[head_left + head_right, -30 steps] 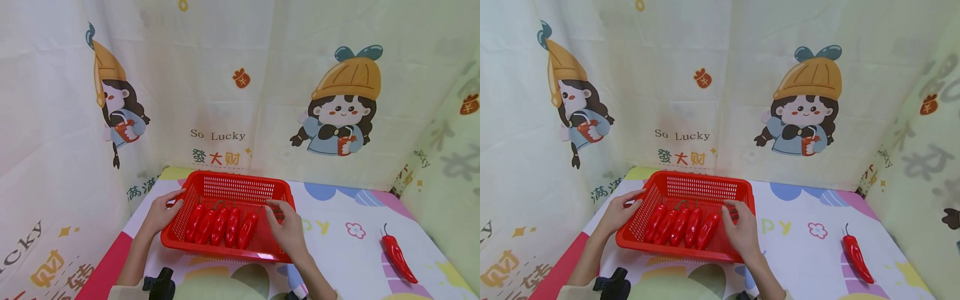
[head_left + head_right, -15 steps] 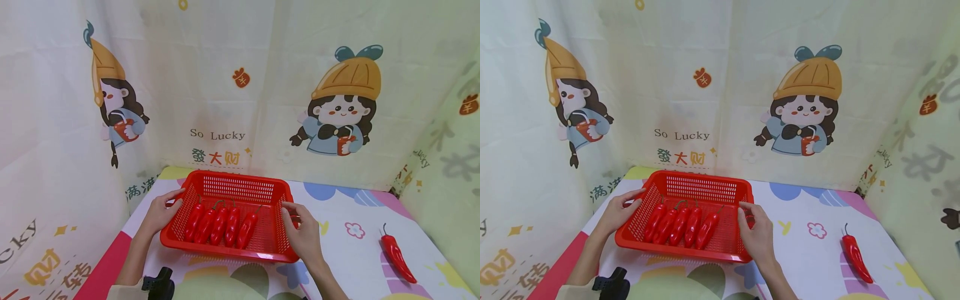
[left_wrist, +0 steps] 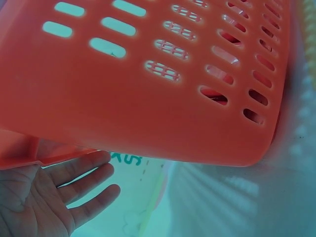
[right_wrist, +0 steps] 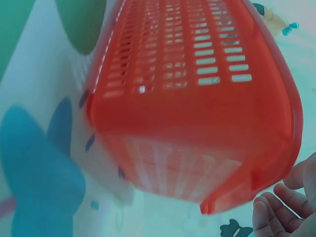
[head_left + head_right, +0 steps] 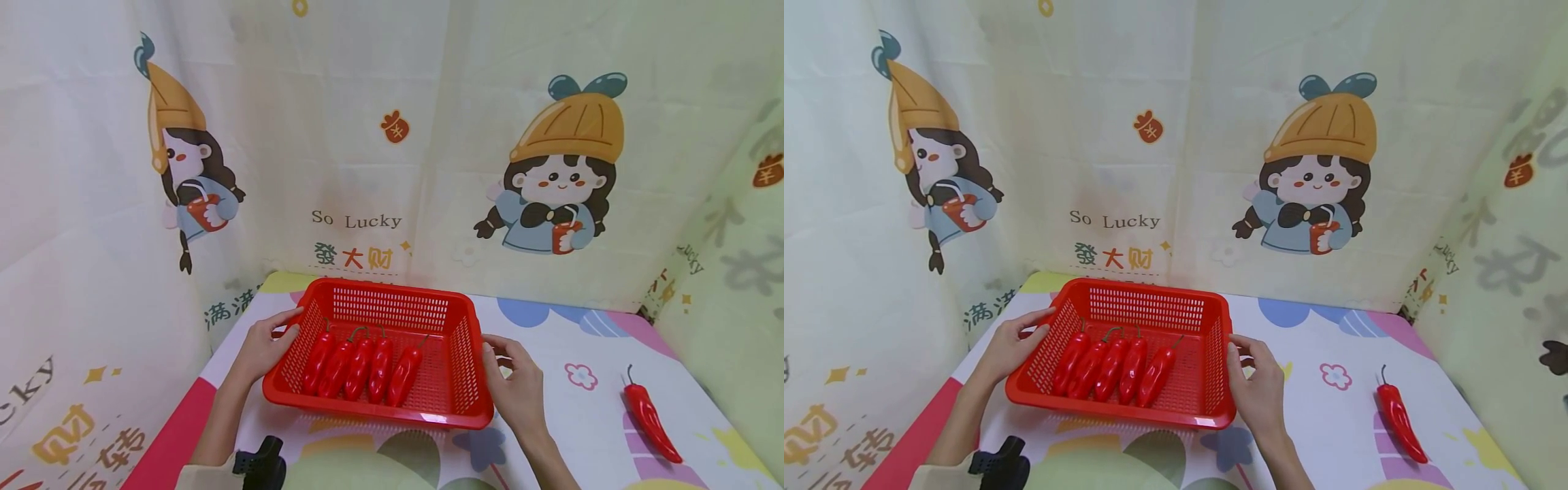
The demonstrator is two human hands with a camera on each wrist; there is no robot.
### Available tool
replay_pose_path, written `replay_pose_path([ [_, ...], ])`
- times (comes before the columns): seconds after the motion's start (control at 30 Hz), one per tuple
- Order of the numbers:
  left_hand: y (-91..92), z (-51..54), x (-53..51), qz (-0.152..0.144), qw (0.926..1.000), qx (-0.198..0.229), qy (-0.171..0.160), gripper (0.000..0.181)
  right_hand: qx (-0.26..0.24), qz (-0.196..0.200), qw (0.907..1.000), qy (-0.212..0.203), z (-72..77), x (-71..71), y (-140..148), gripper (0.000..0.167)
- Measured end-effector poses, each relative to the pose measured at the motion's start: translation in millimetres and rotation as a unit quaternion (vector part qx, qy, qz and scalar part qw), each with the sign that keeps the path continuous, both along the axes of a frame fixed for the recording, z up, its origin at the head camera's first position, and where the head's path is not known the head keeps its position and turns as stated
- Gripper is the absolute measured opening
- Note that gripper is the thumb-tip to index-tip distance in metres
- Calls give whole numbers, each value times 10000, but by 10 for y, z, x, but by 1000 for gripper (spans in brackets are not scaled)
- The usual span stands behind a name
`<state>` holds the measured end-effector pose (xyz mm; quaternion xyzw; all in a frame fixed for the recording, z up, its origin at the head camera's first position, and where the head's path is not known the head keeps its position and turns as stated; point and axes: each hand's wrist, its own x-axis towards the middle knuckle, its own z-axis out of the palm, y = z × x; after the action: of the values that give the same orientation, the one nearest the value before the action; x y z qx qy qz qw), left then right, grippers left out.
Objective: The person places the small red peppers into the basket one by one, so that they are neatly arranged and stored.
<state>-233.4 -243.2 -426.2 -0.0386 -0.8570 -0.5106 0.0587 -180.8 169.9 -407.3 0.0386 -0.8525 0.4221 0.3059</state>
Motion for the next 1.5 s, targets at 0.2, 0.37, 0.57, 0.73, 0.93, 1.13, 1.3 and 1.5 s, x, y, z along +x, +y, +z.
replay_pose_path([
  [0.2,3,-7,2,26,10000,-52,21,46,200,-180,9995,143,-38,-13,144,21],
  [0.37,7,4,14,56,9999,-89,2,46,219,-198,9994,205,-85,-12,236,20],
  [0.57,29,10,8,46,10000,-11,-55,47,293,-214,9992,166,-145,-2,345,19],
  [0.73,20,3,-22,19,10000,-15,-44,47,423,-152,9988,188,-181,3,437,18],
  [0.93,-9,-2,-37,-5,10000,-39,1,45,637,-83,9977,194,-244,2,531,18],
  [1.13,-5,6,-6,-2,10000,-8,-34,46,705,-183,9973,65,-323,-2,624,18],
  [1.3,0,9,0,1,10000,30,-51,46,660,-240,9975,34,-358,15,693,17],
  [1.5,0,-5,-18,39,10000,41,-26,45,770,-424,9961,-59,-371,37,797,17],
])
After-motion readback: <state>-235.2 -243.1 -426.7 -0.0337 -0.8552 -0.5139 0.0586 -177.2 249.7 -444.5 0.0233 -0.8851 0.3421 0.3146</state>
